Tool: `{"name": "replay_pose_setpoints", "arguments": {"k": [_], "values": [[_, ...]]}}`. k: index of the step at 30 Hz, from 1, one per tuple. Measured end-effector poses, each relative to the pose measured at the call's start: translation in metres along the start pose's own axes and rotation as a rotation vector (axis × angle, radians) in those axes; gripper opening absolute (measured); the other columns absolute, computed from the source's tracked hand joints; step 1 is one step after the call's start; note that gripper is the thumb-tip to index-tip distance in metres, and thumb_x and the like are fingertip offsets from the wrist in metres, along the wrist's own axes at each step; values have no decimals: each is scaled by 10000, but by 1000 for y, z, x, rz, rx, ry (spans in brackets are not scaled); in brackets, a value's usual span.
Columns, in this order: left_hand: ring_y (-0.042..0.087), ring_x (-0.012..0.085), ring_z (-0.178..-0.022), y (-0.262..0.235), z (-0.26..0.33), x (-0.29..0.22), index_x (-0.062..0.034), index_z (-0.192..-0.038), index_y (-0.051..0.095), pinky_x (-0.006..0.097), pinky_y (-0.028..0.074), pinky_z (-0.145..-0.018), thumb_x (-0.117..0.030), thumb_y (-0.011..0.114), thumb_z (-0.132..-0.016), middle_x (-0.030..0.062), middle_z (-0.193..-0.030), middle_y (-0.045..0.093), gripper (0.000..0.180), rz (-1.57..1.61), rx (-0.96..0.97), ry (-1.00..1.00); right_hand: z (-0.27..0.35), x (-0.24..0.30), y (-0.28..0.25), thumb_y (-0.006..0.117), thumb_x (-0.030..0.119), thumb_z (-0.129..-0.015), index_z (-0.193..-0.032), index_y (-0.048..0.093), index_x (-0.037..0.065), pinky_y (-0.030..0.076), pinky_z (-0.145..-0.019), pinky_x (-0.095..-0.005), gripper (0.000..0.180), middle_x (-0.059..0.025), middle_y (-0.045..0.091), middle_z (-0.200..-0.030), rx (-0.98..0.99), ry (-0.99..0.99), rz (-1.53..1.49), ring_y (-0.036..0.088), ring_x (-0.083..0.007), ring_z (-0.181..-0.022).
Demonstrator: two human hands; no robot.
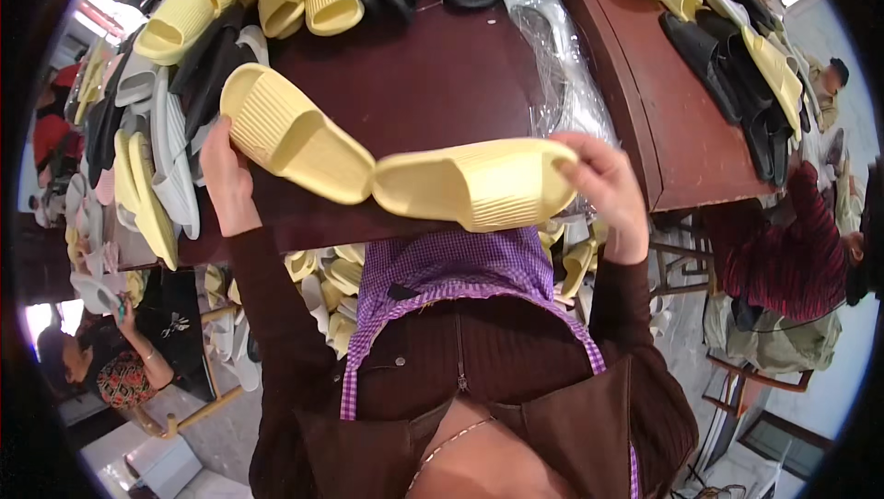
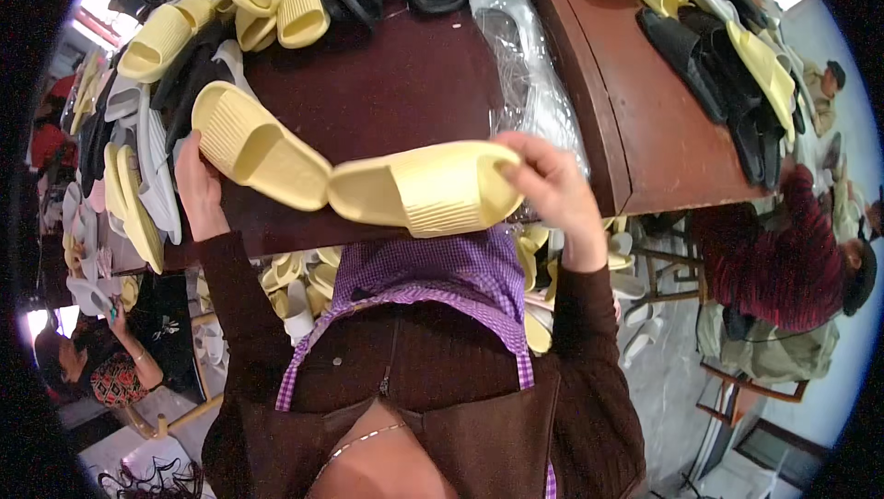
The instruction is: The person pairs slippers and fastens each pair together by threading and locking plastic tag fasteners through them by hand.
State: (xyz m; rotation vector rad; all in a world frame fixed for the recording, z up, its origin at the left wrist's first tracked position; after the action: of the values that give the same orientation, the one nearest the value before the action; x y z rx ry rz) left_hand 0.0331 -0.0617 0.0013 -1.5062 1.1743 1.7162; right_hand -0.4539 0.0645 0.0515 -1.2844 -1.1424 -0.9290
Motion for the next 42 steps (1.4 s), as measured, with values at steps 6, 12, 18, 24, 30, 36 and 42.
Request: {"name": "replay_pose_setpoints", "arguments": {"k": [6, 12, 18, 24, 30, 36, 42], "values": [[610, 178, -953, 73, -8, 20, 70, -1127, 578, 302, 478, -840, -165, 536, -917, 119, -1041, 644, 318, 8, 461, -246, -68, 52, 18, 619, 109, -848, -1085, 613, -30, 488, -714, -238, 275, -59, 663, -918, -2, -345, 353, 600, -95, -810], [591, 157, -967, 125, 7, 17, 61, -1141, 584, 286, 461, -851, -196, 535, -931, 109, -1070, 640, 335, -348, 338, 177, -116, 86, 10, 656, 180, -848, -1131, 609, 12, 487, -828, -305, 332, -140, 672, -1032, -243, -470, 660, 631, -276, -929], [609, 177, -918, 104, 67, 4, 48, -1127, 586, 292, 473, -822, -156, 557, -914, 126, -1066, 639, 296, -611, 284, 476, -44, 20, -36, 607, 30, -851, -953, 650, -27, 479, -686, -236, 124, -58, 662, -884, -241, -250, 425, 587, -82, -759], [611, 241, -920, 123, 149, 6, 38, -1058, 583, 342, 472, -819, -72, 569, -871, 142, -1036, 616, 217, -659, 346, 465, 13, -31, -5, 626, 35, -814, -940, 633, -10, 485, -658, -335, 135, -142, 637, -866, -190, -151, 805, 626, -252, -764], [584, 327, -959, 140, 187, 17, 29, -1070, 578, 375, 470, -835, -45, 547, -863, 174, -1027, 602, 222, -695, 493, 628, 34, -33, -21, 658, 122, -800, -918, 605, 6, 468, -629, -383, 173, -176, 610, -838, -496, -4, 1020, 601, -333, -760], [583, 329, -968, 144, 200, 27, 35, -1068, 576, 376, 471, -833, -46, 554, -862, 179, -1031, 601, 222, -672, 555, 553, 46, -51, -27, 663, 174, -807, -848, 594, 19, 459, -590, -403, 175, -179, 610, -742, -468, 154, 1027, 602, -354, -695], [588, 328, -951, 150, 205, 27, 42, -1050, 575, 374, 476, -821, -32, 558, -857, 180, -1021, 601, 208, -641, 589, 540, 48, -44, -28, 609, 148, -835, -769, 579, 8, 480, -598, -444, 158, -191, 613, -716, -523, 156, 937, 609, -374, -678]]}}
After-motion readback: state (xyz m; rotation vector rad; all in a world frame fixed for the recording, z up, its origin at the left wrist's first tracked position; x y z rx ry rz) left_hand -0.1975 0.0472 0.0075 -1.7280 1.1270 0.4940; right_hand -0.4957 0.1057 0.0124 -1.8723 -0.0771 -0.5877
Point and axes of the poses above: each hand's wrist, its own z-axis away from the middle knuckle, its own y-axis out of the palm, x = y × z, the point moved 7 cm from there along -z, towards the middle knuckle
